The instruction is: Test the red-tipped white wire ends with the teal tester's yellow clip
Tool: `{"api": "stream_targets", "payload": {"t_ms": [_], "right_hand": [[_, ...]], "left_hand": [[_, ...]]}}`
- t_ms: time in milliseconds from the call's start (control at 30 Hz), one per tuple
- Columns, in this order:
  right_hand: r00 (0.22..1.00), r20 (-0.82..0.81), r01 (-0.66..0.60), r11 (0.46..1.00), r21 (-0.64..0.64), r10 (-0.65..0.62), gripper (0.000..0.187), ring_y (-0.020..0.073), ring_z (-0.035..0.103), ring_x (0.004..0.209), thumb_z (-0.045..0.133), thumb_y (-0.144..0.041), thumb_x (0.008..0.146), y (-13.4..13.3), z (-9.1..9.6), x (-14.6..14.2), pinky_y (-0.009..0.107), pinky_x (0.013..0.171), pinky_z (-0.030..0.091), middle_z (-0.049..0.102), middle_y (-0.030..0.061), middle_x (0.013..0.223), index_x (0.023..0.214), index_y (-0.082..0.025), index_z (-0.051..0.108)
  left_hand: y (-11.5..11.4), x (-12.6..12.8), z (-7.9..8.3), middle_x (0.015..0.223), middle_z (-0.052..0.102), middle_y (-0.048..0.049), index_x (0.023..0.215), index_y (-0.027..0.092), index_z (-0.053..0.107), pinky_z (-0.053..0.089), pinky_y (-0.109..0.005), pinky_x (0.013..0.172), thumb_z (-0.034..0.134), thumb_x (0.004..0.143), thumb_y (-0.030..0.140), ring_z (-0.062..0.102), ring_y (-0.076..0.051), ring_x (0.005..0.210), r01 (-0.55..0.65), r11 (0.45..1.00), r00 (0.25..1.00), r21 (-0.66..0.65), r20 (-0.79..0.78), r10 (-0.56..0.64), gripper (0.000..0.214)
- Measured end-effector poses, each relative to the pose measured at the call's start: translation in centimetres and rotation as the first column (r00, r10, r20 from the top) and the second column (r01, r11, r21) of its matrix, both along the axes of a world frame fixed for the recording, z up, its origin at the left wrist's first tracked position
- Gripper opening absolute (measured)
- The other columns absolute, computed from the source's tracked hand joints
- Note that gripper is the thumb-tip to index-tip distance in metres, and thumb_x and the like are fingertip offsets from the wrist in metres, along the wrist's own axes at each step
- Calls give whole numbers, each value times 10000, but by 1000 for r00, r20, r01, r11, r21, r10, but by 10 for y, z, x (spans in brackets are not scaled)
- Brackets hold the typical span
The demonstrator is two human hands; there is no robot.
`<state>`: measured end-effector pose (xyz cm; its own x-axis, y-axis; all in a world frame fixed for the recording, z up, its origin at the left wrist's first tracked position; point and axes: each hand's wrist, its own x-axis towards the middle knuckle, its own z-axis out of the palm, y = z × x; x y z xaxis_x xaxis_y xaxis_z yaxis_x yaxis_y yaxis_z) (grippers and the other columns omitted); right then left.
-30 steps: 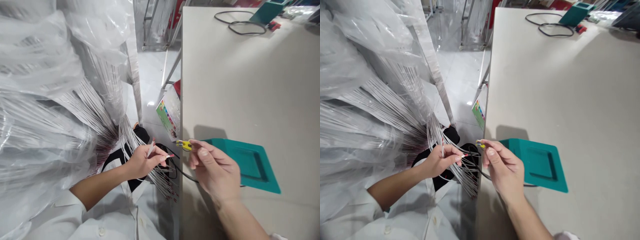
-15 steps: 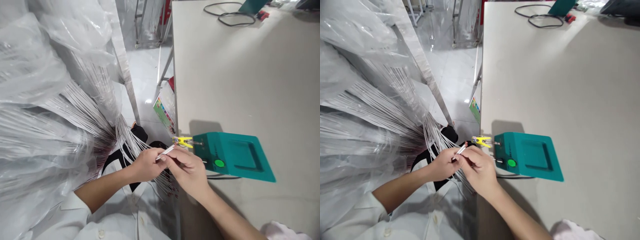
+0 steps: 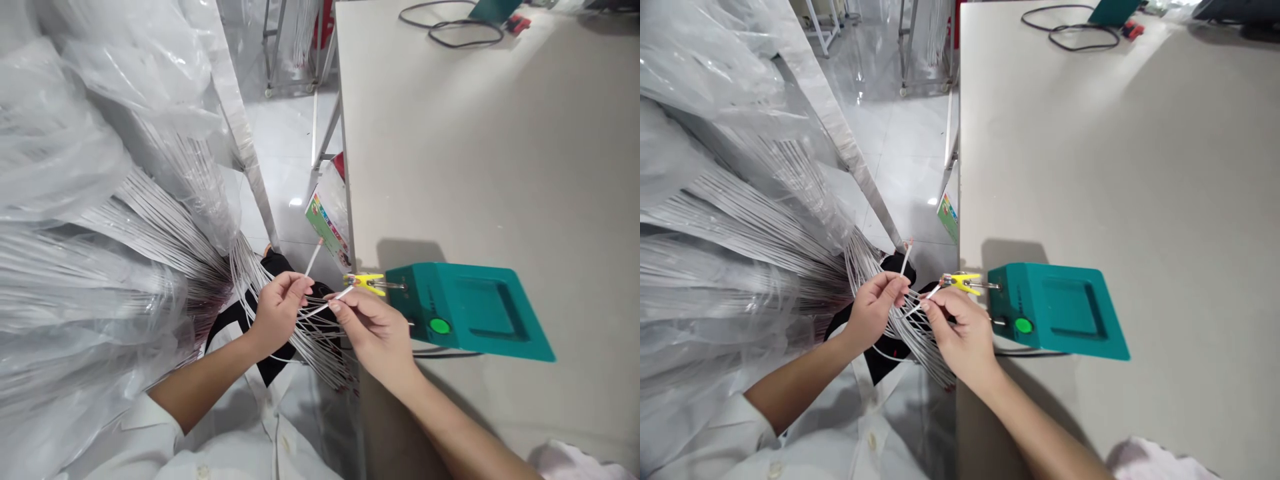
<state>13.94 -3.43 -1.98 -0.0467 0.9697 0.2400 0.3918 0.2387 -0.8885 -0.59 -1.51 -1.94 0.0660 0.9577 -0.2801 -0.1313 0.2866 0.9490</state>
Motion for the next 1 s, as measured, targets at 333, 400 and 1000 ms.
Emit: {"api": "stream_targets", "payload": {"t_ms": [333, 400, 1000], "right_hand": [[991, 83, -106, 993, 54, 101, 133, 133, 571, 654, 528, -160, 821, 0, 0, -2, 256, 590, 467, 617, 14, 718, 794, -221, 643], [996, 64, -62, 995, 72, 58, 115, 143, 585, 684, 546, -164, 815, 0, 1, 0, 277, 633, 481, 636, 20, 747, 824, -223, 645], [996, -41, 82, 997, -4, -82, 67, 149, 570, 654, 591, -219, 787, 4, 1, 3, 280, 564, 463, 619, 19, 693, 725, -204, 608]], "left_hand": [[-3, 4, 8, 856, 682, -52, 763, 184, 711, 463, -283, 775, 591, 779, 250, 599, -164, 836, 172, 955, 978, 243, -158, -136, 137], [-2, 4, 8, 815, 693, -52, 791, 168, 711, 470, -264, 683, 613, 761, 288, 599, -151, 741, 106, 982, 988, 159, -131, -85, 158], [-4, 9, -5, 669, 656, -16, 685, 191, 672, 405, -231, 547, 609, 723, 237, 539, -122, 597, 173, 945, 897, 279, -441, -35, 87]]}}
